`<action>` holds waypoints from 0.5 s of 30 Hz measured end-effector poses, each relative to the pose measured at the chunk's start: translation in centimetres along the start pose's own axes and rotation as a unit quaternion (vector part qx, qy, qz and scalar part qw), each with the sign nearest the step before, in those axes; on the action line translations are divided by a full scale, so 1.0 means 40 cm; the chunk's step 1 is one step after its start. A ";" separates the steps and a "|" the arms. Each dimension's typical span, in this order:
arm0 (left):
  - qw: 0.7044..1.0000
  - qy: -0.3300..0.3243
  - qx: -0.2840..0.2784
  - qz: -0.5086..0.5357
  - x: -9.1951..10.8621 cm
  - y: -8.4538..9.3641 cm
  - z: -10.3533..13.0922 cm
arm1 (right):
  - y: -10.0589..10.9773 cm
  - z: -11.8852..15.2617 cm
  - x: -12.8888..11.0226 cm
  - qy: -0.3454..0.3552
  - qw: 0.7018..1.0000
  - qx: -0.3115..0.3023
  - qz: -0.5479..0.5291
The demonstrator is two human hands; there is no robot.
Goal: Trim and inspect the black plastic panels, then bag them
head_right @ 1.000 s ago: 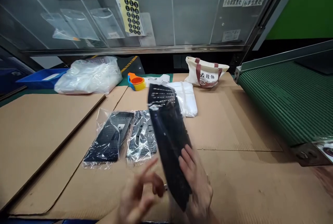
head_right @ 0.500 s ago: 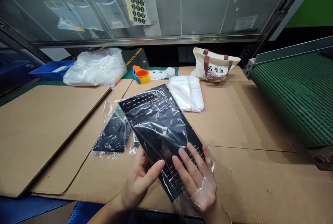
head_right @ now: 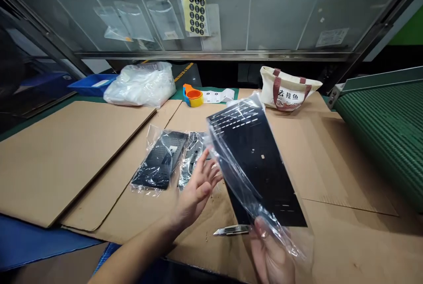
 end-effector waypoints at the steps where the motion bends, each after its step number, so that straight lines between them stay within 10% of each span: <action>1: 0.999 0.012 0.020 0.025 -0.003 0.000 -0.003 | -0.012 0.003 0.001 -0.014 1.000 -0.004 -0.012; 15: 0.982 -0.105 0.137 -0.081 0.084 0.074 -0.051 | 0.019 0.000 0.035 -0.077 0.995 -0.054 -0.033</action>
Point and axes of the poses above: each hand's wrist, its own z-axis away from the middle knuckle, its own y-axis out of the back of the hand, x = y × z, the point moved 5 cm from there along -z, towards the middle knuckle, and after that the axes turned 6 degrees about z, right-handed, at the moved point
